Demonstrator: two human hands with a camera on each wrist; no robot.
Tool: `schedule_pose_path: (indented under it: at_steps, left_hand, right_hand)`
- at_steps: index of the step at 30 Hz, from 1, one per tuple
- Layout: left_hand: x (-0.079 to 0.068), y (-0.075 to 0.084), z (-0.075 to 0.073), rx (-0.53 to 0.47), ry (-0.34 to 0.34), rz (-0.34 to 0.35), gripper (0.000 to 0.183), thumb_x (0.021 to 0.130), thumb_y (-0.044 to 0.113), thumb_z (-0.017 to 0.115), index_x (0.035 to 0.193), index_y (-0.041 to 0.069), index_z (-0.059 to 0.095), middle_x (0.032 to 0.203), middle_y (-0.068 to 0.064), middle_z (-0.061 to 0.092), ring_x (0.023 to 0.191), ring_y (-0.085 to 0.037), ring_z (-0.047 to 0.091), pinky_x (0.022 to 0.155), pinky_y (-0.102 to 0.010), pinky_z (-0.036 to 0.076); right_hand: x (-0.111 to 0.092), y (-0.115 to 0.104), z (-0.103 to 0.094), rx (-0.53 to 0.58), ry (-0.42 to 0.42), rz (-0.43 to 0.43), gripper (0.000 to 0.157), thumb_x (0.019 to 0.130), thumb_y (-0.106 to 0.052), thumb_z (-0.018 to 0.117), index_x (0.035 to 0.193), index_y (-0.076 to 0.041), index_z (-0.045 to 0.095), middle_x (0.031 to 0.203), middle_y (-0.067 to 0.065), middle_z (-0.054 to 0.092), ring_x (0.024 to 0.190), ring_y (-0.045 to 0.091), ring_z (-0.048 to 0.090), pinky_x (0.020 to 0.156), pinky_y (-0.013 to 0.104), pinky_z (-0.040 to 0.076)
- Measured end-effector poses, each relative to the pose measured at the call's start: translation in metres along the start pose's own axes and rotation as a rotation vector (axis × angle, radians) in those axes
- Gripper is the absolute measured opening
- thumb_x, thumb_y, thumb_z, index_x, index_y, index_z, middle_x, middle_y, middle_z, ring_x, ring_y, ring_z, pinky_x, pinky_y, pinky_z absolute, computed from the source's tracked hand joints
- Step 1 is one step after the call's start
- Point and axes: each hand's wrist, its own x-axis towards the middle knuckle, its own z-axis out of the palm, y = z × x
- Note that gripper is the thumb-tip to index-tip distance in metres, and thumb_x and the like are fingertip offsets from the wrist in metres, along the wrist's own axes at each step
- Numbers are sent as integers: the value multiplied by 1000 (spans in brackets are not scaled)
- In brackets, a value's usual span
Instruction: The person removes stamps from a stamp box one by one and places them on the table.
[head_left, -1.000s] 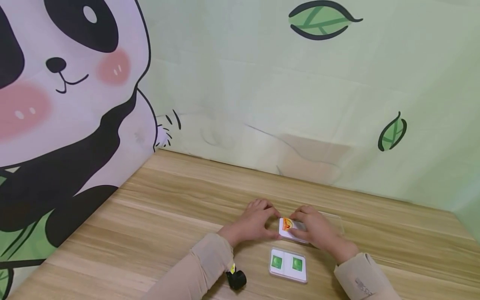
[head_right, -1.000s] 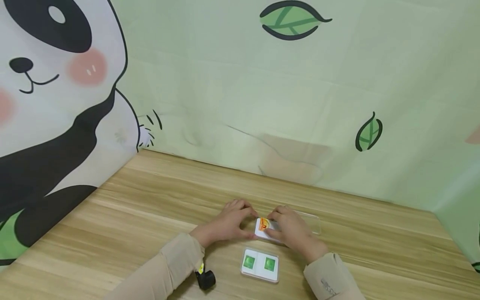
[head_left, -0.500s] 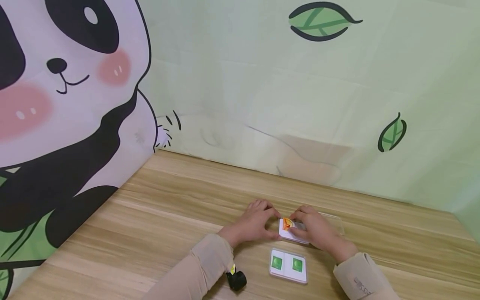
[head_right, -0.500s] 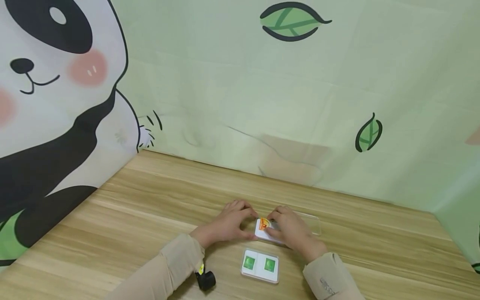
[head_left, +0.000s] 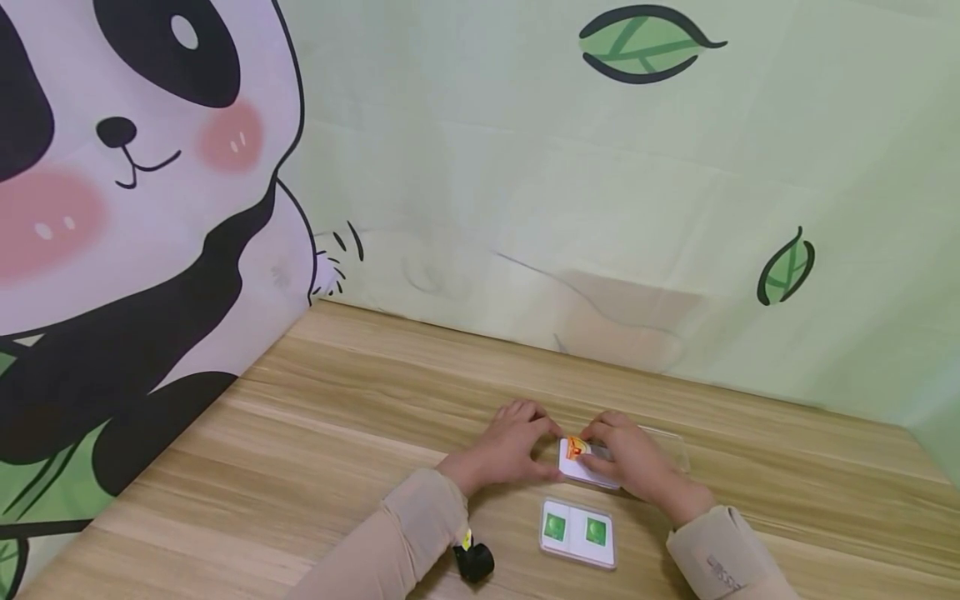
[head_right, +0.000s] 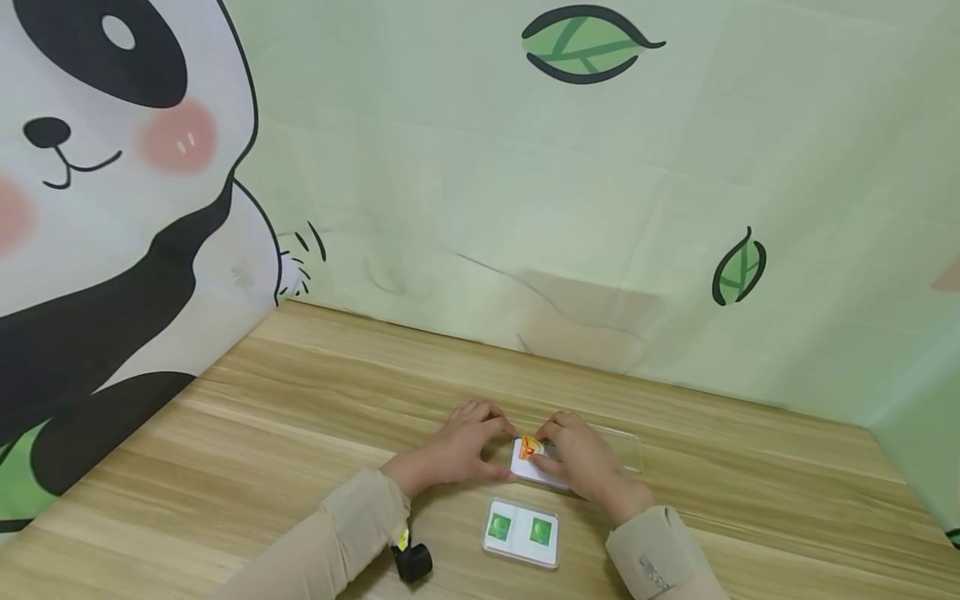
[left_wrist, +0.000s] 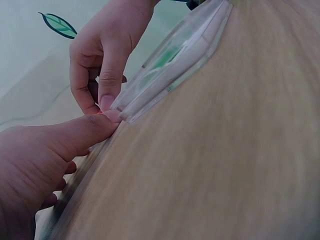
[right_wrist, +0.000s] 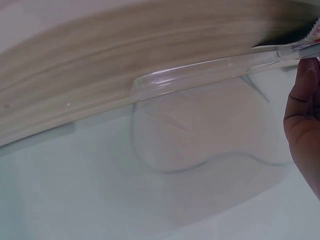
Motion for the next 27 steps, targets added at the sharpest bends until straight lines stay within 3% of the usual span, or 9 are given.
schedule_pose_path:
  at_steps: [27]
  left_hand:
    - [-1, 2, -2, 11, 6, -3, 53, 79, 49, 74, 123, 23, 61, 123, 3, 51, 120, -14, 42, 109, -35, 31]
  right_hand:
    - [0, -1, -2, -7, 20, 13, 20, 85, -21, 70, 97, -4, 69, 100, 5, 63, 94, 21, 61, 86, 41, 52]
